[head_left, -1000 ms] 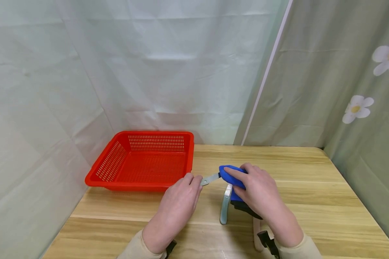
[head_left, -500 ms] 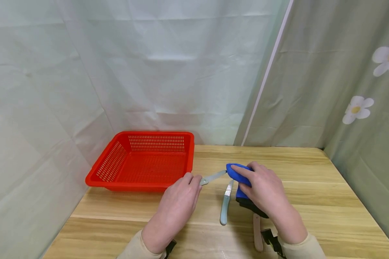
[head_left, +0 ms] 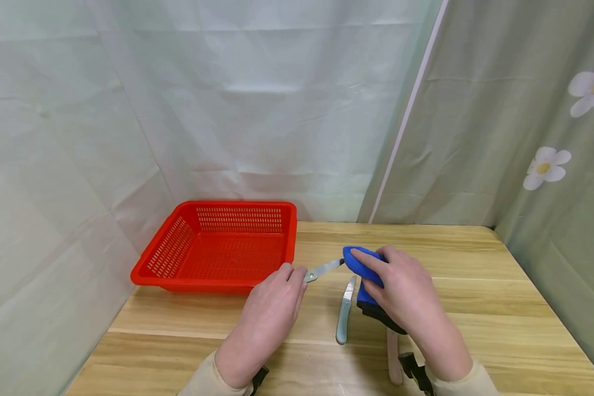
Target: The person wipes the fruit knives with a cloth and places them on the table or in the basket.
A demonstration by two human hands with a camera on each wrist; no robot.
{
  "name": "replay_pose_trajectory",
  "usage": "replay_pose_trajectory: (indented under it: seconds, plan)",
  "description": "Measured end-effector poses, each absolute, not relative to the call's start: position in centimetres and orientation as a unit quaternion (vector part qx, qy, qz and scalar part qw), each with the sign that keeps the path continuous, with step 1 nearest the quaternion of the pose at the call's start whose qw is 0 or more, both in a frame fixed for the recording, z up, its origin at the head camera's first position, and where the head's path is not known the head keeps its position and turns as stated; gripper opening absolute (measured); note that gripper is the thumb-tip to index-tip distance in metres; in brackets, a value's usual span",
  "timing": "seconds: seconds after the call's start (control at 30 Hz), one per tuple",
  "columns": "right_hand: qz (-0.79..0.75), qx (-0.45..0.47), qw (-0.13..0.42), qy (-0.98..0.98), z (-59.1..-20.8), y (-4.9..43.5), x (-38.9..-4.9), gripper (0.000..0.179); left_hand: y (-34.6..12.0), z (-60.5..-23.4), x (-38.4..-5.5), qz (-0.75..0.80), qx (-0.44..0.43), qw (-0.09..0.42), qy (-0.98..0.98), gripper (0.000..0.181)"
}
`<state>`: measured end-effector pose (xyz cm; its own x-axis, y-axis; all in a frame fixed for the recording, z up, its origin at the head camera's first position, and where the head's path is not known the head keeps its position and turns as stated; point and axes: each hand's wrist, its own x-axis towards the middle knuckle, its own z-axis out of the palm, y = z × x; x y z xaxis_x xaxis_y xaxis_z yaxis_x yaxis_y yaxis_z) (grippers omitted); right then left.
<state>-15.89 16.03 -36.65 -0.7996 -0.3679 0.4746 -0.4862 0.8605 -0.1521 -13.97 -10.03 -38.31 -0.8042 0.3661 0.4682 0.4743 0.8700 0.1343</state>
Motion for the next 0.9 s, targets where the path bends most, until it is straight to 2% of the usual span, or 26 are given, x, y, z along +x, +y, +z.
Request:
replay_pose_trajectory:
  seconds: [0.17, 0.43, 0.9]
  plan:
    - [0.119, 0.258, 0.245, -0.927, -36.6, 14.4, -14.9, 0.064, -10.0, -38.2, -13.9, -0.125, -0.222, 0.206, -0.945, 0.025]
    - [0.103, 0.272, 0.227, -0.929, -36.7, 12.5, -13.6, 0.068, -10.0, -38.2, -13.8, -0.124, -0.233, 0.214, -0.940, 0.025]
    - [0.104, 0.269, 0.204, -0.936, -37.0, 12.2, -13.7, 0.066, -9.9, -38.2, -13.7, -0.125, -0.233, 0.199, -0.944, 0.025]
